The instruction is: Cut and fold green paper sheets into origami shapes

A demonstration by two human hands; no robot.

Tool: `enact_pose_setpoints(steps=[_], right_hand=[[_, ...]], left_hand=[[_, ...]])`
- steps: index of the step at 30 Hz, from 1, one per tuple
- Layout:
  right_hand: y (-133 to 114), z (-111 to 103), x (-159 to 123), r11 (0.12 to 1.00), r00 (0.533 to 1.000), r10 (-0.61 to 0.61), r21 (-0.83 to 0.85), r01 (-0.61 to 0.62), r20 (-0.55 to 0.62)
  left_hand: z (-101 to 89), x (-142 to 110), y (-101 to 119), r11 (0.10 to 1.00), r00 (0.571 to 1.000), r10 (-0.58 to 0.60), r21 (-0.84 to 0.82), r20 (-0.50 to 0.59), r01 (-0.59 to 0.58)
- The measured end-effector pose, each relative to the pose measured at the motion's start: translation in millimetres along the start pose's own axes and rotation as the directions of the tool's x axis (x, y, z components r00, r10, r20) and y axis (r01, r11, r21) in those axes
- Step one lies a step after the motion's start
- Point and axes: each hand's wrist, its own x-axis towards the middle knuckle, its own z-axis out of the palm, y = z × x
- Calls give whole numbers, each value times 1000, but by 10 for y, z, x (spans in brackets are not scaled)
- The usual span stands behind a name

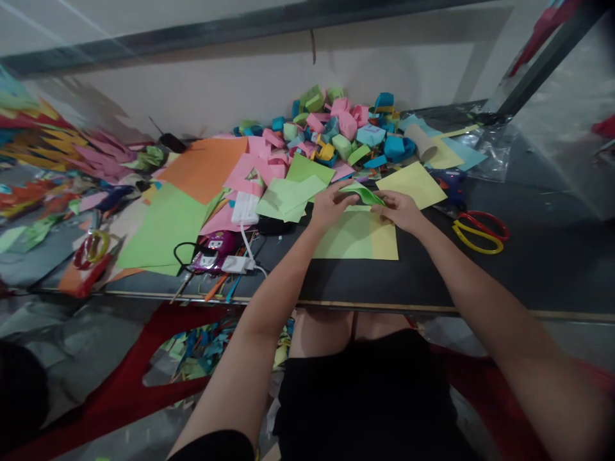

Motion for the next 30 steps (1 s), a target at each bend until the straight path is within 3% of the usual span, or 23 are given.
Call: enact_pose_setpoints(steps=[9, 13, 16, 19, 24, 30], right_hand=[[-13, -11, 19, 996, 998, 64, 67, -64, -1], [-41, 20, 13, 984, 992, 122, 133, -118, -20], [-45, 19, 22, 977, 987, 157, 148, -152, -19], [-29, -6, 35, 985, 991, 106, 147, -92, -87], [-5, -20, 28, 992, 973, -28, 113, 56, -230], [-99, 87, -35, 985, 963, -36, 154, 80, -268]], left_hand=[[68, -59, 148, 1000, 998, 16, -12, -60, -17], [67, -52, 162, 982, 987, 2, 188, -163, 29], [24, -56, 199, 940, 971, 141, 335, -193, -69], [-17, -98, 264, 906, 963, 253, 370, -89, -204], [-14, -168, 279, 854, 958, 203, 443, 203, -275], [185, -181, 196, 796, 972, 185, 559, 144, -234]])
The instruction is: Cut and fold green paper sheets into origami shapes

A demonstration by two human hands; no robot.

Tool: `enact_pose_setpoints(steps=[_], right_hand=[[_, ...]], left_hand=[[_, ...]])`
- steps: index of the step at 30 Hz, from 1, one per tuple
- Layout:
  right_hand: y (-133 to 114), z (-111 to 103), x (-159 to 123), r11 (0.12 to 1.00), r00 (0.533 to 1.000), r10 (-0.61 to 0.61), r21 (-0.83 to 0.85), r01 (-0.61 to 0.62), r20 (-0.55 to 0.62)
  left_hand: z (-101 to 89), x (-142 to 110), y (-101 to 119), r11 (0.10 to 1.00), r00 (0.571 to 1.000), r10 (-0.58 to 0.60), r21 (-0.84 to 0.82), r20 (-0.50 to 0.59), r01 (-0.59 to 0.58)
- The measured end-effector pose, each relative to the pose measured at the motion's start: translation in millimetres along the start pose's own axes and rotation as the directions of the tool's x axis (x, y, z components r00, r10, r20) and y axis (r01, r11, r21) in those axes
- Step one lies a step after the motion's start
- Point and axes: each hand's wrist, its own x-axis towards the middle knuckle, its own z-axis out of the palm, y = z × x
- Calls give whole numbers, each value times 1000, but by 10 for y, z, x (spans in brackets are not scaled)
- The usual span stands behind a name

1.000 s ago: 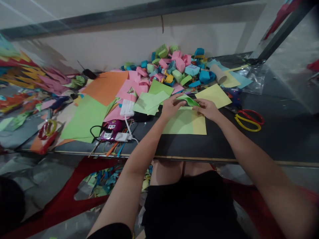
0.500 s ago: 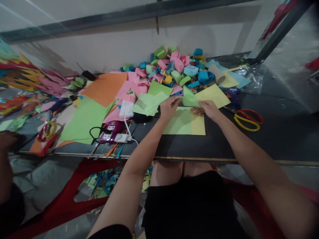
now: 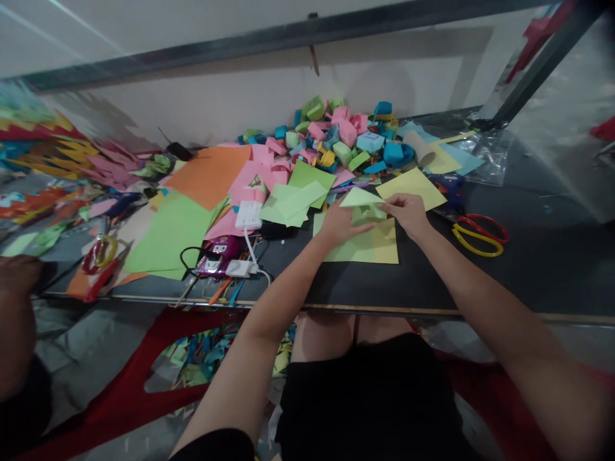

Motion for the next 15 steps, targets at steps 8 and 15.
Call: enact_pose_setpoints(steps=[8, 15], right_hand=[[-81, 134, -100, 986, 985, -87, 154, 64, 148], [-43, 79, -51, 989, 985, -130, 88, 121, 111]], left_hand=[[187, -19, 137, 991, 992, 86, 114, -93, -75], [93, 8, 10, 997, 992, 80, 26, -101, -78]])
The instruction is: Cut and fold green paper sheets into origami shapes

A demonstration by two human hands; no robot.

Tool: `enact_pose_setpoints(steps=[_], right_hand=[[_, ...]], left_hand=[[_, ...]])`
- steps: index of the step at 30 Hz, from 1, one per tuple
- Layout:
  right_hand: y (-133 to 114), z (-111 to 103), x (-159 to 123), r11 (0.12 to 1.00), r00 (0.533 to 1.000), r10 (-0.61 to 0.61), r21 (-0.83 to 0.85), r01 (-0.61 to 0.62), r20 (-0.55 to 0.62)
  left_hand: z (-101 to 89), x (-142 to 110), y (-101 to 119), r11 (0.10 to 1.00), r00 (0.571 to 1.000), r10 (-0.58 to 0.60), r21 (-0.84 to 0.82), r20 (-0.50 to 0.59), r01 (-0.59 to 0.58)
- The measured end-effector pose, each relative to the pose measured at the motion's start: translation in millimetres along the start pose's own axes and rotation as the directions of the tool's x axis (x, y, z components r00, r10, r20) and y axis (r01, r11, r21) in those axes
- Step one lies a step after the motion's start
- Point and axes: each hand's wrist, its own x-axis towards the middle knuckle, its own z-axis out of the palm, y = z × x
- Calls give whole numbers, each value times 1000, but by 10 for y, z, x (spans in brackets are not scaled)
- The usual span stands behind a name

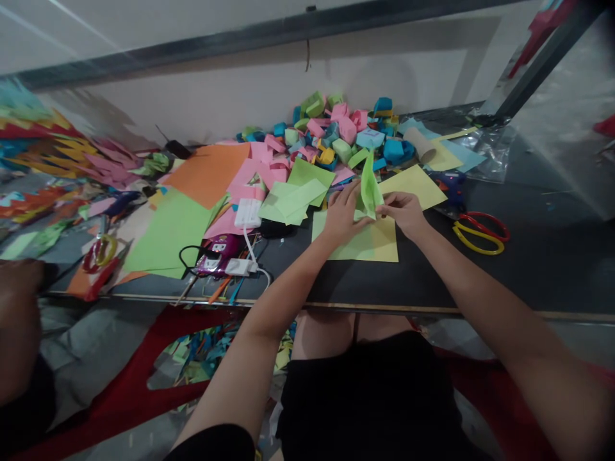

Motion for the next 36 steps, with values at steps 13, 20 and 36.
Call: enact_pose_setpoints(steps=[13, 20, 36], right_hand=[[77, -278, 144, 989, 986, 111, -85, -122, -123], [28, -294, 139, 988, 982, 133, -67, -142, -134], [-22, -314, 133, 983, 983, 179, -44, -180, -36]], left_hand=[[-68, 124, -341, 682, 727, -661, -553, -186, 479], [-50, 153, -296, 597, 771, -633, -680, -73, 426], [-147, 132, -201, 508, 712, -701, -681, 29, 528]])
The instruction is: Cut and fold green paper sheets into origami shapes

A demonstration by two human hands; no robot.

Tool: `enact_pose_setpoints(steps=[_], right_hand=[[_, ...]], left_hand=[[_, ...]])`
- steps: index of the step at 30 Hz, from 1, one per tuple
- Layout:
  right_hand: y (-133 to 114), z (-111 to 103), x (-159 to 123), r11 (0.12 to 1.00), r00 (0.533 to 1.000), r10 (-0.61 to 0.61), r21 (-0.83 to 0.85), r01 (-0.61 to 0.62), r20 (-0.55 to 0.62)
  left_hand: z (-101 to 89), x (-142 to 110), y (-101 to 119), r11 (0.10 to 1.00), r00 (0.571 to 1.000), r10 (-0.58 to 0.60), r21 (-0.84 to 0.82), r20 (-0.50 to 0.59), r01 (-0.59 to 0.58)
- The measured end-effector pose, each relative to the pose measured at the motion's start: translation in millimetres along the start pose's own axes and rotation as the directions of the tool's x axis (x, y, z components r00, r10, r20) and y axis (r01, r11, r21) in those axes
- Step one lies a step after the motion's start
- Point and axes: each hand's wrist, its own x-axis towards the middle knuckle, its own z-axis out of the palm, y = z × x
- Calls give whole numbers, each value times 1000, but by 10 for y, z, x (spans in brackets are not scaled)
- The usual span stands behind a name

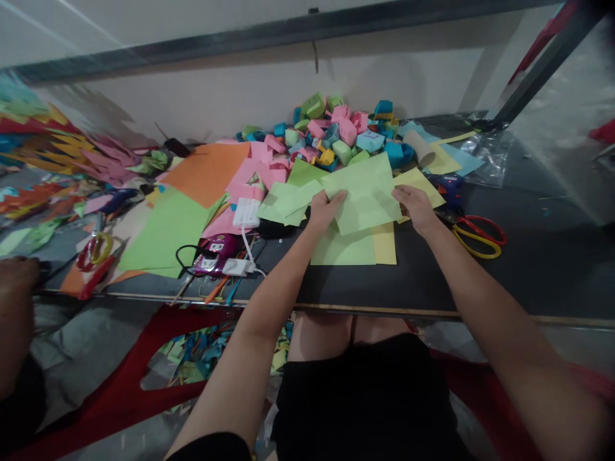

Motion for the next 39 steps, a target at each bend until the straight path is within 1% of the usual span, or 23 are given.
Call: enact_pose_setpoints(steps=[2, 5, 9, 11, 13, 15, 17, 19, 21, 23, 25, 27, 28, 30, 31, 32, 33, 34, 36, 37, 38, 39], right_hand=[[7, 7, -6, 1000, 999, 3, 19, -3, 34], [35, 27, -14, 999, 999, -4, 34, 2, 47], [34, 69, -41, 995, 1000, -5, 98, 3, 18], [11, 94, -67, 991, 1000, 8, 135, -6, -12], [-15, 114, -97, 985, 999, 43, 170, -42, -3], [-31, 127, -127, 976, 994, 88, 197, -98, 59], [-22, 139, -151, 967, 983, 125, 207, -151, 133], [14, 166, -168, 962, 973, 145, 206, -181, 179], [68, 215, -184, 964, 970, 142, 194, -181, 198], [121, 276, -203, 974, 975, 114, 173, -148, 192], [158, 333, -225, 982, 981, 67, 163, -97, 181], [178, 375, -244, 983, 984, 26, 173, -57, 178], [184, 390, -249, 982, 985, 19, 180, -50, 171], [197, 412, -248, 982, 992, 34, 178, -56, 124], [207, 421, -239, 983, 995, 47, 171, -61, 85], [218, 426, -225, 985, 998, 55, 164, -60, 39], [231, 429, -206, 986, 999, 54, 159, -52, -7], [246, 428, -184, 986, 998, 39, 162, -30, -56], [273, 414, -133, 982, 987, -15, 186, 45, -160], [284, 404, -108, 974, 976, -45, 207, 90, -213], [293, 394, -88, 964, 964, -67, 231, 129, -257], [299, 386, -72, 954, 958, -79, 257, 152, -277]], left_hand=[[11, -23, -4, 998, 997, -25, -47, 76, 28], [32, -49, -2, 992, 991, -45, -115, 122, 59], [52, -91, 19, 970, 981, -87, -211, 173, 123], [51, -128, 29, 958, 967, -106, -235, 233, 162], [39, -170, 35, 950, 936, -126, -231, 330, 209], [23, -208, 37, 944, 896, -136, -219, 422, 247], [10, -235, 40, 941, 865, -133, -213, 484, 264], [11, -251, 41, 937, 834, -121, -215, 538, 274], [33, -261, 37, 935, 803, -105, -217, 586, 281], [74, -270, 22, 935, 791, -83, -226, 607, 272], [130, -279, -7, 942, 808, -60, -235, 586, 240], [193, -288, -46, 957, 849, -36, -226, 528, 182], [223, -292, -65, 969, 877, -16, -210, 481, 133], [272, -299, -97, 990, 936, 70, -136, 344, -24], [287, -302, -106, 990, 955, 140, -71, 262, -126], [294, -307, -111, 974, 959, 220, 12, 180, -226], [293, -314, -111, 945, 949, 299, 103, 105, -309], [285, -323, -106, 911, 930, 364, 193, 40, -365], [257, -346, -85, 849, 892, 448, 339, -57, -405], [242, -360, -69, 823, 876, 475, 396, -85, -408], [231, -374, -53, 791, 861, 501, 450, -90, -414], [224, -387, -35, 752, 847, 527, 502, -67, -427]])
